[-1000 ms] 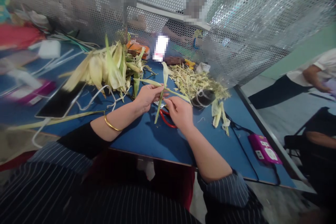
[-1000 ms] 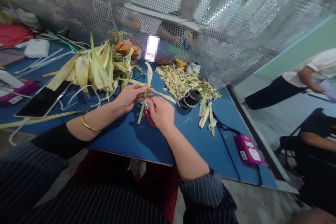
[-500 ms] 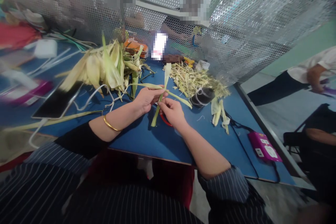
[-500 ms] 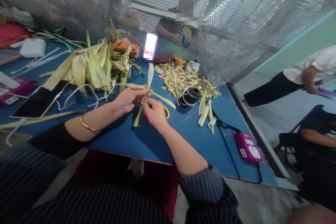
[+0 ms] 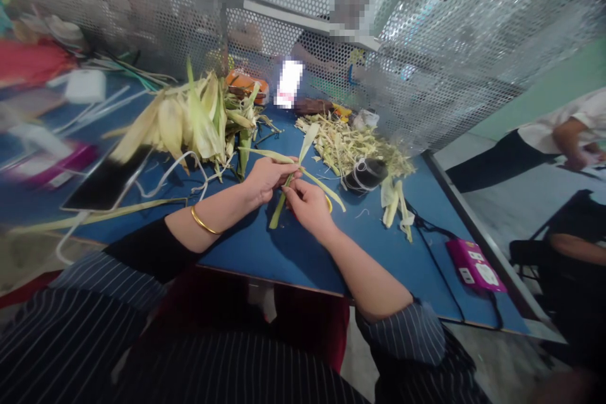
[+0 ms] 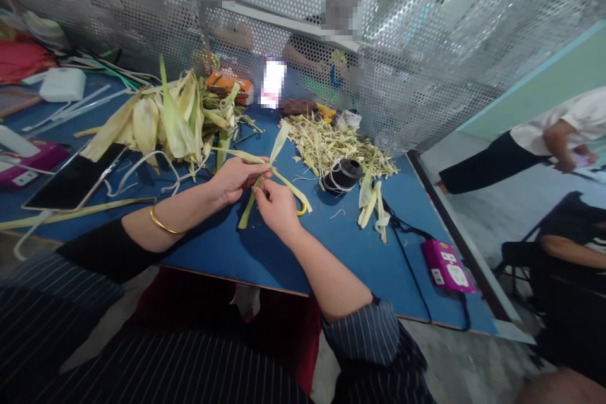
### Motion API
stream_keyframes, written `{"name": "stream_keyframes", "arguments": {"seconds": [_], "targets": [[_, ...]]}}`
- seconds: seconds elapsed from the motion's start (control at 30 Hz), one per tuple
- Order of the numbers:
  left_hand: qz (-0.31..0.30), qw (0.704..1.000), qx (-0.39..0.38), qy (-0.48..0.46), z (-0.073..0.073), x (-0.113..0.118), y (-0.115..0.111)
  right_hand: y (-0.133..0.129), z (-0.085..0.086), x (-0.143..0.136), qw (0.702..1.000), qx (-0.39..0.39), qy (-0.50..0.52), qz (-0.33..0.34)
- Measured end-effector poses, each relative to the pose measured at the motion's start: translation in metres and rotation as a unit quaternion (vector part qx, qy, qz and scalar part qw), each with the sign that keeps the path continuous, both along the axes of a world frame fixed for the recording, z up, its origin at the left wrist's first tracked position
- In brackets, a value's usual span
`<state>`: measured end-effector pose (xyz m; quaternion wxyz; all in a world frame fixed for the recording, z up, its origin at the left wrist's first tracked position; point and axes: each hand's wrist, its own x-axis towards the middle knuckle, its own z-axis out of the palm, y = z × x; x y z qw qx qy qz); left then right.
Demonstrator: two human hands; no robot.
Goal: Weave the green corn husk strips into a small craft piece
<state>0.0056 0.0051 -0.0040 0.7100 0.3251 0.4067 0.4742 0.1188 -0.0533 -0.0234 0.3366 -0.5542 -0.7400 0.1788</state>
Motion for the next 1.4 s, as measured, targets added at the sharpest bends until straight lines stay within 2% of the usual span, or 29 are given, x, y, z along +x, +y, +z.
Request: {"name": "stream_keyframes", "arguments": {"seconds": [0.07,0.17,0.23,0.3,0.43,0.53,0.67,0.77,0.87,0.97,1.03,1.13,1.23,1.3,1.4], "targets": [[0.005,0.999,0.027,0.021,0.002,-0.003,0.003,-0.008,0.008,-0.001,0.995,0.064,-0.073,-0.008],[-0.004,0.998,0.033,0.054,0.006,-0.009,0.010,-0.016,0.019,0.003,0.966,0.190,-0.176,-0.011],[-0.037,0.997,0.023,0.065,0.007,-0.014,0.014,-0.013,0.023,0.010,0.945,0.234,-0.217,-0.066],[-0.063,0.995,0.026,0.071,0.007,-0.017,0.016,-0.006,0.023,0.017,0.940,0.209,-0.241,-0.120],[-0.047,0.988,0.082,0.125,0.005,-0.019,0.016,0.003,0.019,0.020,0.954,0.065,-0.270,-0.116],[-0.003,0.976,0.130,0.172,0.004,-0.016,0.012,0.000,0.017,0.014,0.950,0.069,-0.292,-0.091],[0.007,0.967,0.159,0.198,0.005,-0.013,0.008,-0.003,0.015,0.010,0.951,0.085,-0.295,-0.035],[-0.040,0.956,0.191,0.221,0.009,-0.016,0.008,-0.004,0.020,0.013,0.962,0.073,-0.262,-0.029],[-0.094,0.947,0.198,0.236,0.018,-0.021,0.006,-0.006,0.031,0.021,0.974,0.131,-0.171,-0.065],[-0.150,0.949,0.154,0.231,0.026,-0.023,0.001,-0.003,0.041,0.032,0.959,0.223,-0.109,-0.140],[-0.183,0.944,0.151,0.228,0.028,-0.023,-0.003,0.001,0.043,0.038,0.952,0.236,-0.102,-0.164],[-0.231,0.918,0.213,0.243,0.025,-0.022,-0.007,0.010,0.040,0.043,0.974,0.170,-0.066,-0.135],[-0.283,0.889,0.260,0.249,0.017,-0.017,-0.009,0.015,0.034,0.043,0.995,0.025,0.056,-0.076],[-0.314,0.878,0.265,0.244,0.012,-0.014,-0.010,0.016,0.032,0.041,0.982,-0.092,0.162,-0.039],[-0.320,0.872,0.268,0.256,0.007,-0.010,-0.012,0.017,0.029,0.038,0.934,-0.218,0.284,-0.002]]}}
